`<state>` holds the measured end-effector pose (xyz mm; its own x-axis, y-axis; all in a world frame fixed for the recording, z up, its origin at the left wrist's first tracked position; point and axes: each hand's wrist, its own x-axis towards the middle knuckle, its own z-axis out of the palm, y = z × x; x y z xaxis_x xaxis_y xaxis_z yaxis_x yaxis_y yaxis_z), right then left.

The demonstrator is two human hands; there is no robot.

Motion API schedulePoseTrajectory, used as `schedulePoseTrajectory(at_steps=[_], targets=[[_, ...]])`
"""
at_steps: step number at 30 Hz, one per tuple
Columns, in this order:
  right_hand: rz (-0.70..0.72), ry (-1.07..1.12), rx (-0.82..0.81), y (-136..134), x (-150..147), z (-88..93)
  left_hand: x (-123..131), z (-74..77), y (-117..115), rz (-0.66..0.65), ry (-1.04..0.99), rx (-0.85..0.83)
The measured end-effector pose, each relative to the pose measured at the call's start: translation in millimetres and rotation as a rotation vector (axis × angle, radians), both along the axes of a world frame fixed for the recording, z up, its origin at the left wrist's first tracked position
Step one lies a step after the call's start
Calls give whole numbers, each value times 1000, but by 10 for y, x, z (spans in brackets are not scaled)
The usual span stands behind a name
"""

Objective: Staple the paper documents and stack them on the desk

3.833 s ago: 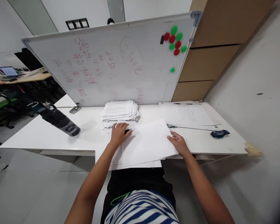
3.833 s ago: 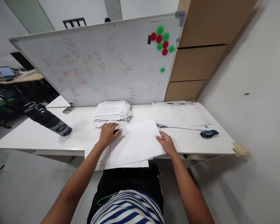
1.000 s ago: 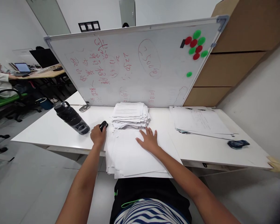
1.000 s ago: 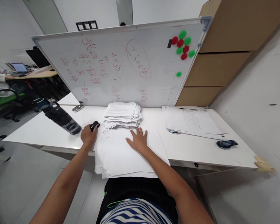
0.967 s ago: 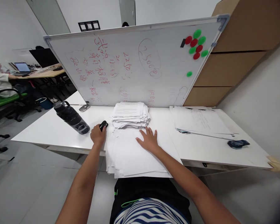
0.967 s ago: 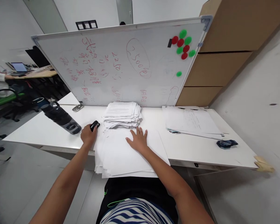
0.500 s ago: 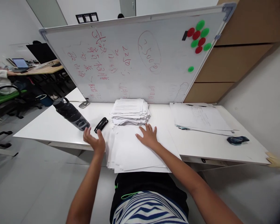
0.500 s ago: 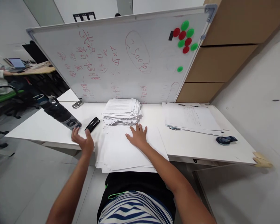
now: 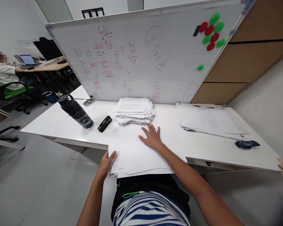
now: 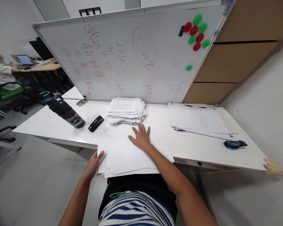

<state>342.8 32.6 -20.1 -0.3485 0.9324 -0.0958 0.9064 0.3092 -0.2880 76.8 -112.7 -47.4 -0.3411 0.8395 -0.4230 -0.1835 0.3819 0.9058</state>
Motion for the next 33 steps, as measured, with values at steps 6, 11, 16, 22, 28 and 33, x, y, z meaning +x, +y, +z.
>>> schedulePoseTrajectory(at_steps=[6, 11, 16, 22, 28, 33], targets=[[-31, -12, -5, -8, -56, 27, 63, 10, 56, 47, 318, -51], [-63, -32, -21, -40, -122, 26, 163, 58, -12, 44, 249, -86], [-45, 3, -16, -72, -183, 18, 262, 98, -103, 31, 53, -103], [-45, 180, 94, -126, 167, 198, 179, 33, -149, 73, 104, -105], [-614, 360, -10, -330, 1313, 217, -7, 66, -101, 8, -57, -151], [-500, 296, -87, -487, 1263, 185, 70, 115, 50, 66, -61, -146]])
